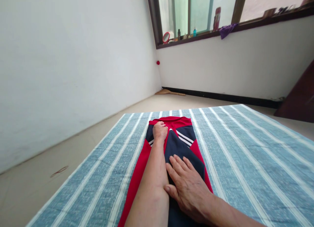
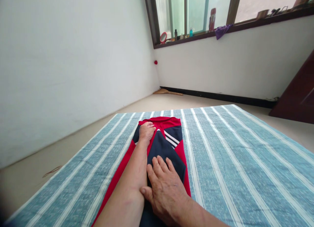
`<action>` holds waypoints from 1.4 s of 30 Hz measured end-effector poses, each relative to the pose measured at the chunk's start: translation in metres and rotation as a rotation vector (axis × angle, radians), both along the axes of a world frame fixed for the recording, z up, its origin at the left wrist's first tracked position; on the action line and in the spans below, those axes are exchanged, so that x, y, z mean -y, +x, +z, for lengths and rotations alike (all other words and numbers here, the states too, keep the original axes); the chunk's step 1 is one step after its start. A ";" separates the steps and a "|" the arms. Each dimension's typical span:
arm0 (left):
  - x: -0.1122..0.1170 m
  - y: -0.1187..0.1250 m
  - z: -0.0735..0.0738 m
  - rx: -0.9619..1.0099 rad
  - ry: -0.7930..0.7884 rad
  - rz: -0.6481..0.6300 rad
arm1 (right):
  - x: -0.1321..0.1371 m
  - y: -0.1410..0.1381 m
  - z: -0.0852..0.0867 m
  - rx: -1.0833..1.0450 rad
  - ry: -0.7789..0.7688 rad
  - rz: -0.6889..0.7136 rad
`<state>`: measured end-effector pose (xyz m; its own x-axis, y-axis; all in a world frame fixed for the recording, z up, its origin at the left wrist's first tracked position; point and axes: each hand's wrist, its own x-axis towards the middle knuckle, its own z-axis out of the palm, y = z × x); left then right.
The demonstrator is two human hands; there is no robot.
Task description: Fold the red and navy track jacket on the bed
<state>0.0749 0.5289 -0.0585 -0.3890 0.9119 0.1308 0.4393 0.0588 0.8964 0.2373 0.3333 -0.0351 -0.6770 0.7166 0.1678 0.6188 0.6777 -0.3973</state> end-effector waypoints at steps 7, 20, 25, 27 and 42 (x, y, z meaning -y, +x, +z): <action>0.007 0.003 0.002 0.133 0.047 0.014 | -0.001 0.000 -0.007 -0.006 0.017 -0.006; 0.013 0.005 0.008 0.484 0.163 0.010 | -0.001 0.000 -0.008 0.008 0.024 -0.003; 0.013 0.005 0.010 0.550 0.192 0.018 | 0.000 0.001 -0.007 0.014 0.026 0.003; 0.013 0.006 0.010 0.568 0.205 0.026 | 0.001 0.001 -0.006 0.012 0.027 0.001; 0.015 0.006 0.011 0.536 0.215 0.126 | -0.001 0.000 -0.007 0.003 0.040 -0.003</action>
<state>0.0811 0.5137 -0.0478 -0.5550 0.8294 0.0628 -0.0771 -0.1265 0.9890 0.2376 0.3343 -0.0419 -0.6755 0.7112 0.1945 0.6217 0.6912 -0.3683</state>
